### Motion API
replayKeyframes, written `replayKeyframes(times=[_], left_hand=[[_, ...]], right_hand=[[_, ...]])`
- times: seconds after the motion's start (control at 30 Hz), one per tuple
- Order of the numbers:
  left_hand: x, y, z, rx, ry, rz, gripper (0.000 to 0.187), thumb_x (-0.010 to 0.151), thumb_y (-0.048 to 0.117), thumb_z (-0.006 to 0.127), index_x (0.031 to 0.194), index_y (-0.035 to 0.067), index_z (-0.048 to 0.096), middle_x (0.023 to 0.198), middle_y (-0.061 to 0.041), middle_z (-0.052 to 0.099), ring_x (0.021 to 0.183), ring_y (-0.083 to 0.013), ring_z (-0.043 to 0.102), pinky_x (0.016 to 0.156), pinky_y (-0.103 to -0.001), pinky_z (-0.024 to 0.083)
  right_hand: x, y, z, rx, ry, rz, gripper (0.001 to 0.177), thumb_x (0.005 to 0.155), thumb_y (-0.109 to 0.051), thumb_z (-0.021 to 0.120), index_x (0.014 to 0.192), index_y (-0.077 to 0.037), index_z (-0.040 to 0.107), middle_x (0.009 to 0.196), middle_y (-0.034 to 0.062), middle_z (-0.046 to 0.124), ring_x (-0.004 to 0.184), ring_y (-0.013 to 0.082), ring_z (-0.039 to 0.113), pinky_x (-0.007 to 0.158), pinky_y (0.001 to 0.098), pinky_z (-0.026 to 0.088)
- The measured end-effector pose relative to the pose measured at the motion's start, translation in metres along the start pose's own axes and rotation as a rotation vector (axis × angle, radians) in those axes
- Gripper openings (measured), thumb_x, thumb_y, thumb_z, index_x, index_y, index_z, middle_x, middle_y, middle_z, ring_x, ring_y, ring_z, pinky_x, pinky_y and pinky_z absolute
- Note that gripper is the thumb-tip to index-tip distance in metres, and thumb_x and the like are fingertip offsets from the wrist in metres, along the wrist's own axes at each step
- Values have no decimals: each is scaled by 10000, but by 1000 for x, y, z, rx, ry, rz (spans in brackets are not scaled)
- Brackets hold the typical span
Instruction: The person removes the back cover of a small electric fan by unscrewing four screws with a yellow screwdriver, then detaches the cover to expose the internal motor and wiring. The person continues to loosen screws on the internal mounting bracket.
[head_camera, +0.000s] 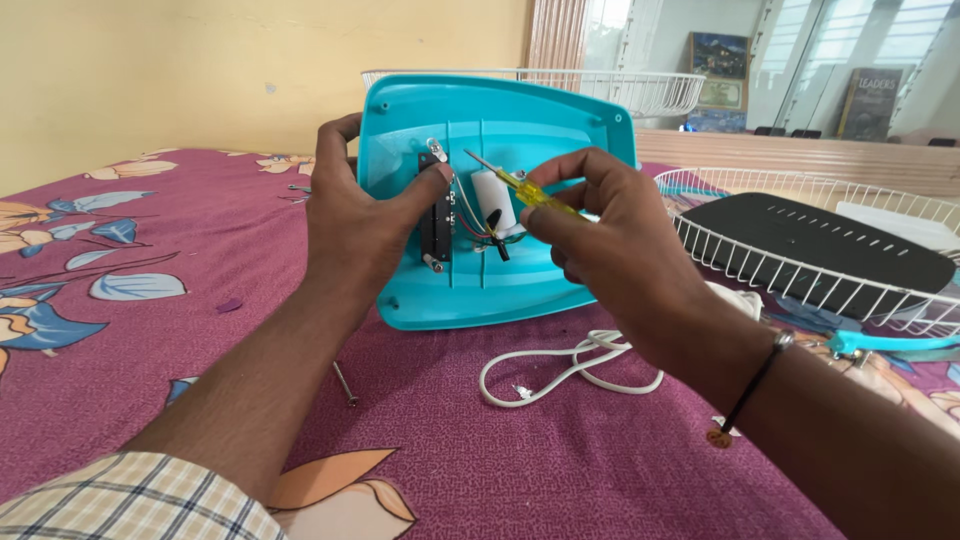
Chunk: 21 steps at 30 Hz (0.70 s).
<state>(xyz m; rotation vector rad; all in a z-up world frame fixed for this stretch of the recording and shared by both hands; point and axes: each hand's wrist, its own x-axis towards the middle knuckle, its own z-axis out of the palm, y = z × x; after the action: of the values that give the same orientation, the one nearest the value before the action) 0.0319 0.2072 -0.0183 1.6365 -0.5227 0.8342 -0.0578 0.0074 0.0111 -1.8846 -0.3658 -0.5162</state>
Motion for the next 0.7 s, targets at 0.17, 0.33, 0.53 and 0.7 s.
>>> replayKeyframes(times=[0.17,0.33,0.53,0.7], left_hand=[[4,-1,0,38,-12,-36,839,776,393,837,1404,64,388,1207,-162,651,1080,-248,742,904,-376,640],[12,5,-1,-45,-71,-70,905,760,420,863,1421,65,357,1231,-166,636,1134,-252,718,965,-438,624],[20,12,5,-118,-146,-194,759,689,372,875,1320,117,539,1146,-93,722,1093,-218,744,922,-450,638],[18,12,5,-105,-173,-156,602,699,287,879,1209,105,617,1068,-66,767,981,-185,777,878,-399,665]], right_hand=[[-2,17,-6,57,40,5,246,888,-89,684,1121,-23,647,808,50,632,575,68,508,491,236,416],[1,23,-26,140,66,7,212,926,-107,650,1102,12,653,786,23,611,521,52,440,442,239,350],[1,19,-25,104,87,25,226,978,-162,624,1087,31,671,692,26,560,469,49,402,400,233,326],[-2,11,-15,63,83,3,237,944,-156,633,1101,-5,728,692,12,599,443,39,404,367,231,298]])
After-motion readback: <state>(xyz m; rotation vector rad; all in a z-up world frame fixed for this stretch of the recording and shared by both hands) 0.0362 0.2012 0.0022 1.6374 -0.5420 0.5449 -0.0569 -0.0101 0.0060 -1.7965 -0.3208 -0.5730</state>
